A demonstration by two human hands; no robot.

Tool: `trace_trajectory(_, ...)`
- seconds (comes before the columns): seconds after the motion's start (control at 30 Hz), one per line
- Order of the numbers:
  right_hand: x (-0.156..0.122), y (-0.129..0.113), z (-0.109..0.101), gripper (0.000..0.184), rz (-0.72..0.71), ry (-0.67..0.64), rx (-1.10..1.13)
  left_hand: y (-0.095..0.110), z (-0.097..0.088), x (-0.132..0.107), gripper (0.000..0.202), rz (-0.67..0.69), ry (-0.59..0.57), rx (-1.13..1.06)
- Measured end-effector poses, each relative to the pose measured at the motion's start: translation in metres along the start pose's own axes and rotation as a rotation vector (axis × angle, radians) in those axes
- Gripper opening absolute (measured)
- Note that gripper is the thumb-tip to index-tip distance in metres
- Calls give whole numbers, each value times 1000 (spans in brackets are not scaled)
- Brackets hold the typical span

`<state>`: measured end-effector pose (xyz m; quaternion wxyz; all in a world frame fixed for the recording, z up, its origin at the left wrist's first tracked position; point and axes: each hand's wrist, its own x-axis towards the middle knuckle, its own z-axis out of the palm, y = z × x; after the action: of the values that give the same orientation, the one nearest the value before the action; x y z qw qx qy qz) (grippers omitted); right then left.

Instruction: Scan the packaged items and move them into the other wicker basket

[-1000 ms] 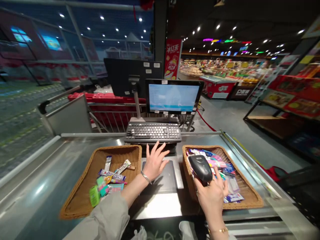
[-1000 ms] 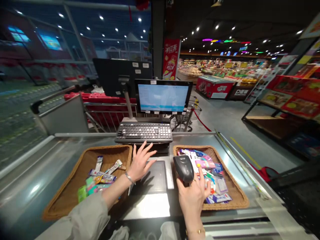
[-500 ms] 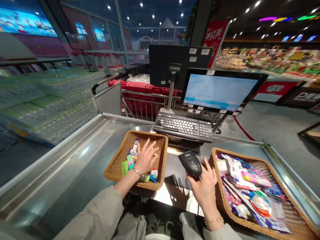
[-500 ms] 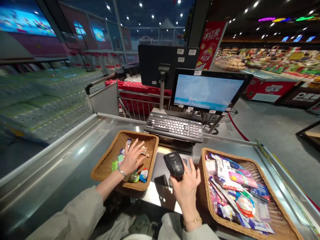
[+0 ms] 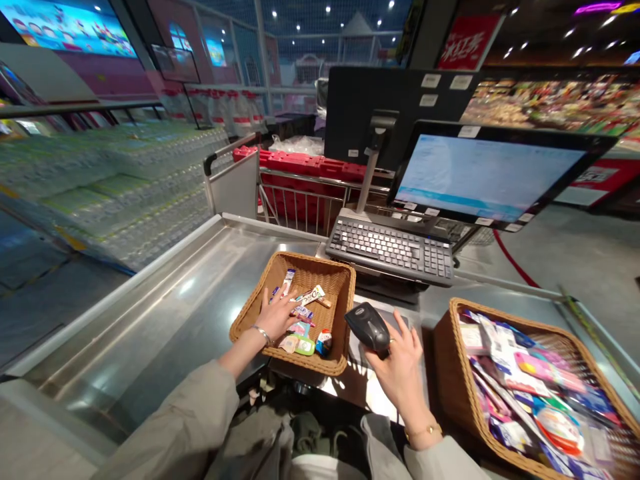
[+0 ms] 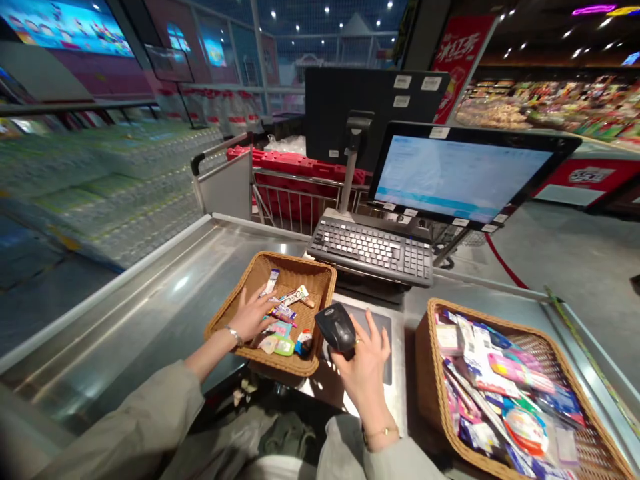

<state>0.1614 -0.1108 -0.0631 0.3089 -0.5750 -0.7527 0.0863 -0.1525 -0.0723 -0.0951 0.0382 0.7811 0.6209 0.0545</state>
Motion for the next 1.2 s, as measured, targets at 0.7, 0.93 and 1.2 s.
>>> trace_trajectory(0.7, 8, -10, 18, 21, -20, -36, -13, -70, 39, 17, 61, 88, -307, 145)
trace_trajectory(0.93, 12, -10, 16, 19, -19, -19, -3, -76, 39, 33, 42, 144, -283, 164)
trace_trajectory(1.2, 14, -6, 13, 20, -19, 19, -9, -72, 44, 38, 41, 216, -339, 204)
